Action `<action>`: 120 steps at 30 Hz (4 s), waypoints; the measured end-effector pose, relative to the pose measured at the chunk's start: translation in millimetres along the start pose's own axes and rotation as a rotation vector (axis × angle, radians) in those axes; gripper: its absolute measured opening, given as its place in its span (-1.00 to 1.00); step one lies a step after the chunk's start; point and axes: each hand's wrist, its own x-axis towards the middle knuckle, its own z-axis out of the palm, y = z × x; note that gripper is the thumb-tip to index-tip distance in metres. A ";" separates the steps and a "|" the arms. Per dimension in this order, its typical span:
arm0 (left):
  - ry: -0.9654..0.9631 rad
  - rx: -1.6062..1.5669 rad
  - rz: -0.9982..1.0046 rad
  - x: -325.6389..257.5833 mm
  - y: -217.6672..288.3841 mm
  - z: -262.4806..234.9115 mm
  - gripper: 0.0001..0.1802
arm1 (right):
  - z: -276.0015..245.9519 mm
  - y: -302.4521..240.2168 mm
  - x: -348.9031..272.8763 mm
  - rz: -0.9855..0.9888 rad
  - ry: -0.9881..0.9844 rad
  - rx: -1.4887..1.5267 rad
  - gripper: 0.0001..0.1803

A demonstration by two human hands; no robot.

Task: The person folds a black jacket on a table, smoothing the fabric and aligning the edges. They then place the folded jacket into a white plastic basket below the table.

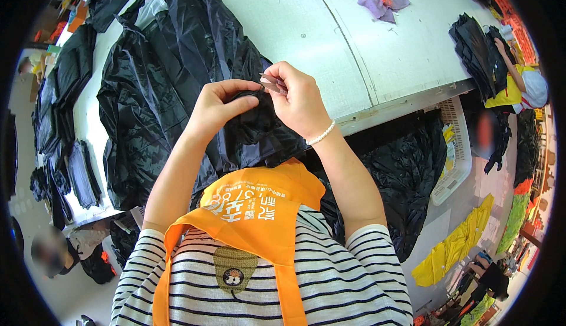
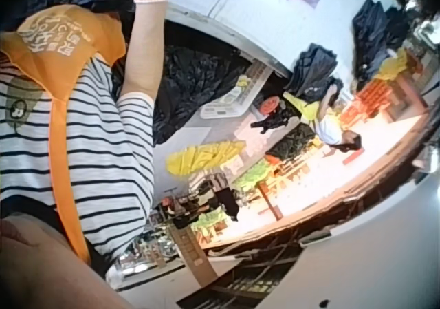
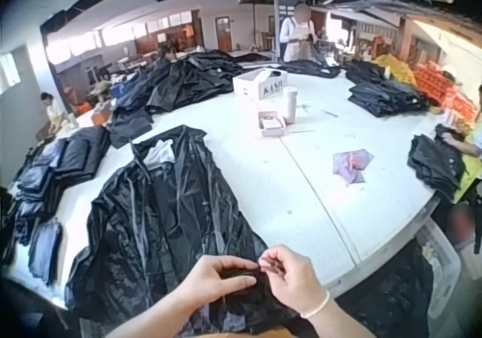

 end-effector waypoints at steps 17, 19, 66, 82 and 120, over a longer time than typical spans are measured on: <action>0.180 0.181 0.056 4.5 -4.2 11.6 -0.78 | -12.1 -4.0 -20.9 0.093 -0.049 -0.201 -0.79; 0.164 0.219 0.041 4.0 -2.4 11.5 -0.78 | -10.3 -7.3 -18.3 0.021 -0.036 -0.285 -0.79; 0.811 0.185 0.289 53.1 -32.4 -42.7 -0.81 | 51.1 -31.3 -30.1 0.156 0.016 0.186 -0.79; 0.568 0.665 0.872 -27.4 14.7 14.6 -0.62 | -17.4 -37.2 -53.3 -0.115 0.348 -0.296 -0.69; 0.376 0.728 1.152 -30.9 26.9 28.8 -0.65 | -43.4 -63.3 -56.1 0.040 -0.115 0.121 -0.68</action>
